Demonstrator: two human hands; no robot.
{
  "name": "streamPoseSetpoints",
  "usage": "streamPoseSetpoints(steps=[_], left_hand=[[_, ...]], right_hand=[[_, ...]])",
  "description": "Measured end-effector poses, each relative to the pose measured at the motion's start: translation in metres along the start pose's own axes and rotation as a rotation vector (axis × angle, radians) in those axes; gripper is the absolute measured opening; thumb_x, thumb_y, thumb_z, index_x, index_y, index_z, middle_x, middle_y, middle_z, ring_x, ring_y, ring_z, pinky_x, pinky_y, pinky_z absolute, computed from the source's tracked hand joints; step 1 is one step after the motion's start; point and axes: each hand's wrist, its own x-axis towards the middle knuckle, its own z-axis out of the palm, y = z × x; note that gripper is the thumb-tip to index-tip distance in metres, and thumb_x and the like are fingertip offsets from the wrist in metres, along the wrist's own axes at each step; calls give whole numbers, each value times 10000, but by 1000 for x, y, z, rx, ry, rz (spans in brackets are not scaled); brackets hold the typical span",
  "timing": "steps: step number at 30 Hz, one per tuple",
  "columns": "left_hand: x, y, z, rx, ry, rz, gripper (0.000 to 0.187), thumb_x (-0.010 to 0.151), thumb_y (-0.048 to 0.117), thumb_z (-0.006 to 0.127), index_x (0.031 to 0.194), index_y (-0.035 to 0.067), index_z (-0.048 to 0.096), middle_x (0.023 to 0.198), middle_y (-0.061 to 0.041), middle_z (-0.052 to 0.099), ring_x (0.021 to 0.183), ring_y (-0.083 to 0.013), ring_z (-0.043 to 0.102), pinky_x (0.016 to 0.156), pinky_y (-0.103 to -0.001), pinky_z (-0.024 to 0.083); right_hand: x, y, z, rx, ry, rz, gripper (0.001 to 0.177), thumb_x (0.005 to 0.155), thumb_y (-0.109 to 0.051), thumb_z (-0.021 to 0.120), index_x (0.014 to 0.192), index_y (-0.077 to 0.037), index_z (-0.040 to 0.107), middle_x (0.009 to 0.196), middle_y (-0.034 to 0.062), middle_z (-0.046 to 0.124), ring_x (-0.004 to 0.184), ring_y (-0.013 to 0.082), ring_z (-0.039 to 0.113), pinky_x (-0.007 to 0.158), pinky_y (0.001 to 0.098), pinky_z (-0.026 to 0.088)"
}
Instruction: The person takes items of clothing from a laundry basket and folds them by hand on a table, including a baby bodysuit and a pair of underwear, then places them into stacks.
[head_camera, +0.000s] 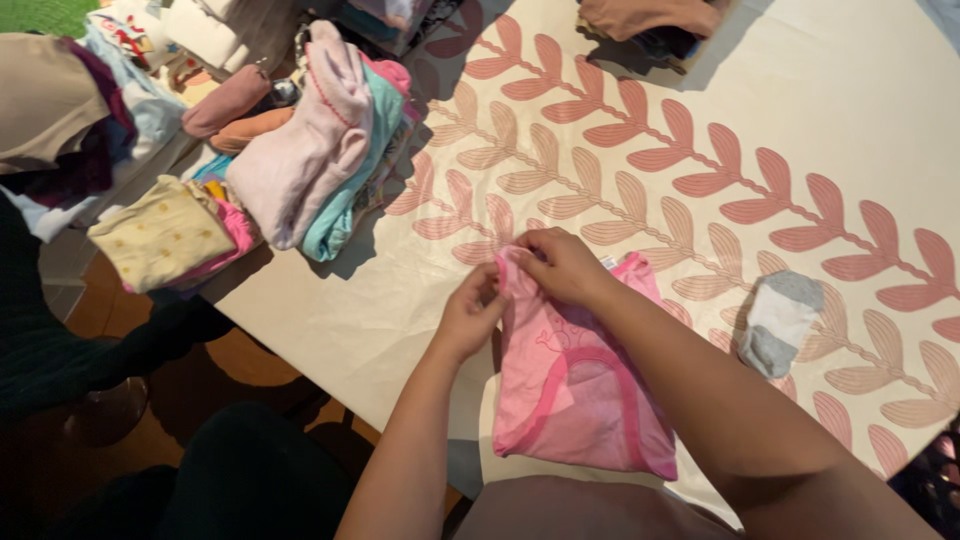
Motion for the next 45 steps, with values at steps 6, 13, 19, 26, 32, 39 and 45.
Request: streamPoseSetpoints(steps=[6, 13, 19, 26, 32, 39, 45], left_hand=[[-23, 15, -12, 233, 127, -66, 233, 951, 77, 678, 1177, 22, 683, 839, -39, 675, 744, -100, 621, 703, -262, 521], [-32, -21, -8, 257, 201, 136, 198, 828, 39, 797, 967, -3, 662, 1258, 14, 539, 826, -87, 618, 732, -241, 547], [-33, -2, 12, 66, 245, -102, 516, 797, 13, 742, 1216, 115, 460, 920, -62, 666, 752, -101, 619, 667, -258, 519], [-61, 38, 33, 728, 177, 459, 326, 712, -20, 715, 1021, 53, 640, 950, -130, 601, 905, -343, 611, 790, -442, 513], [-68, 32, 39, 789, 113, 601, 237, 755, 12, 740, 954, 76, 629, 956, -112, 589, 901, -337, 609, 790, -440, 511], [-68, 30, 38, 736, 156, 539, 275, 779, -23, 685, 1045, 20, 630, 991, -141, 602, 912, -356, 623, 774, -439, 533], [-58, 47, 25, 738, 12, 381, 183, 775, 61, 710, 952, 65, 668, 875, -123, 631, 837, -328, 646, 730, -437, 533]], right_hand=[[-1, -7, 6, 167, 8, 205, 276, 1028, -306, 557, 1093, -41, 599, 810, 153, 679, 651, 294, 692, 614, 402, 554], [6, 1, 15, 98, 33, -27, 245, 1032, -274, 582, 1101, -45, 638, 931, 144, 703, 805, 279, 699, 736, 385, 544], [0, 6, -11, -70, 15, -303, 187, 953, -205, 692, 1086, -83, 740, 1003, 115, 663, 962, 273, 647, 821, 369, 521], [-70, 29, -48, 4, -96, -143, 173, 927, -156, 667, 1062, -104, 763, 932, 48, 712, 840, 143, 696, 754, 285, 545], [-92, 36, -29, 240, 102, 416, 194, 1017, -210, 648, 1088, -29, 643, 855, 98, 690, 762, 123, 619, 705, 277, 496], [-63, 28, -12, 514, 115, 449, 437, 854, -91, 761, 1207, -28, 510, 835, 69, 701, 729, 101, 650, 656, 246, 510], [-62, 37, -3, 818, 97, 383, 338, 870, 37, 611, 1170, -54, 482, 949, 30, 560, 734, 67, 591, 633, 271, 628]])
